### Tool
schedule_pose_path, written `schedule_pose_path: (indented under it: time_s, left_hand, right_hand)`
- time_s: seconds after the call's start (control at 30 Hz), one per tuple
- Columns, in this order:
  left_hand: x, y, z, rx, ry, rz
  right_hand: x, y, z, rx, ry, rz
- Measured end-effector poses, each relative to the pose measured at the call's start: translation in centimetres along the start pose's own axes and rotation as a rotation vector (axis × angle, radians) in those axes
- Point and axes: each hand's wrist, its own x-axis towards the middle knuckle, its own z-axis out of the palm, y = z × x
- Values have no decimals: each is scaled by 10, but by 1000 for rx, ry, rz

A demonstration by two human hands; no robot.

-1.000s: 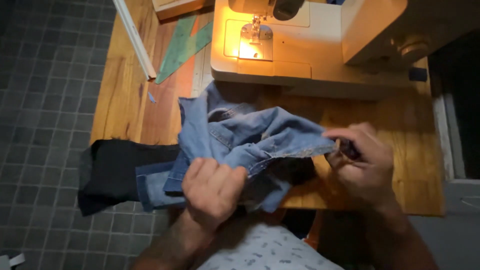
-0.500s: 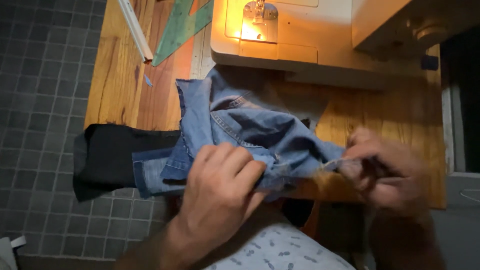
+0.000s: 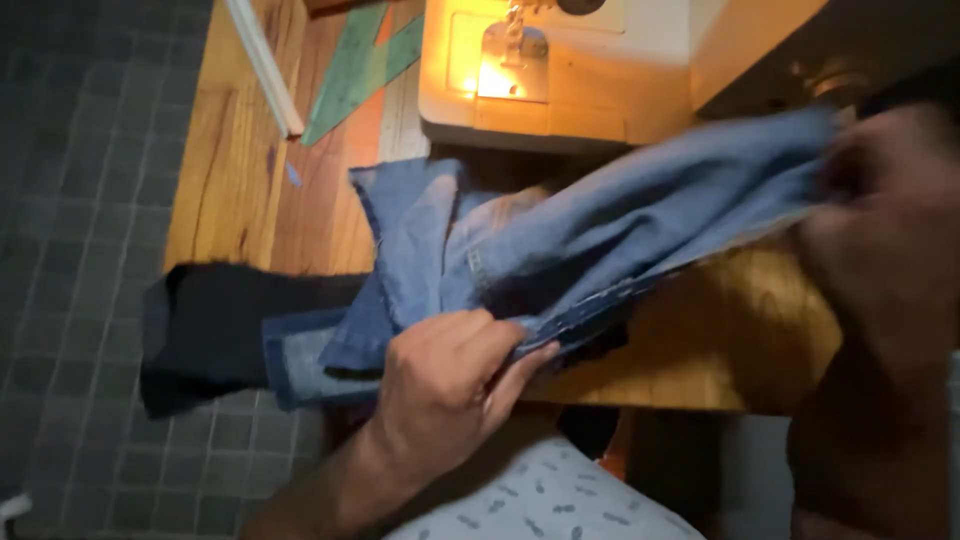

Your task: Ripping seams and trimming loose threads from denim fabric using a small hand tool.

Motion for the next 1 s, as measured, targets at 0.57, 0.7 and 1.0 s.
schedule_pose_path:
  time_s: [0.57, 0.7, 1.0]
  left_hand:
    - [-5, -7, 14, -70, 104, -102]
    - [-3, -10, 15, -189, 44, -44]
    - [-11, -21, 20, -182, 63, -45]
  right_hand:
    - [-124, -185, 15, 1330, -741, 913]
    - [-131, -201, 27, 1395, -722, 984]
    - [-122, -204, 30, 1145, -806, 959]
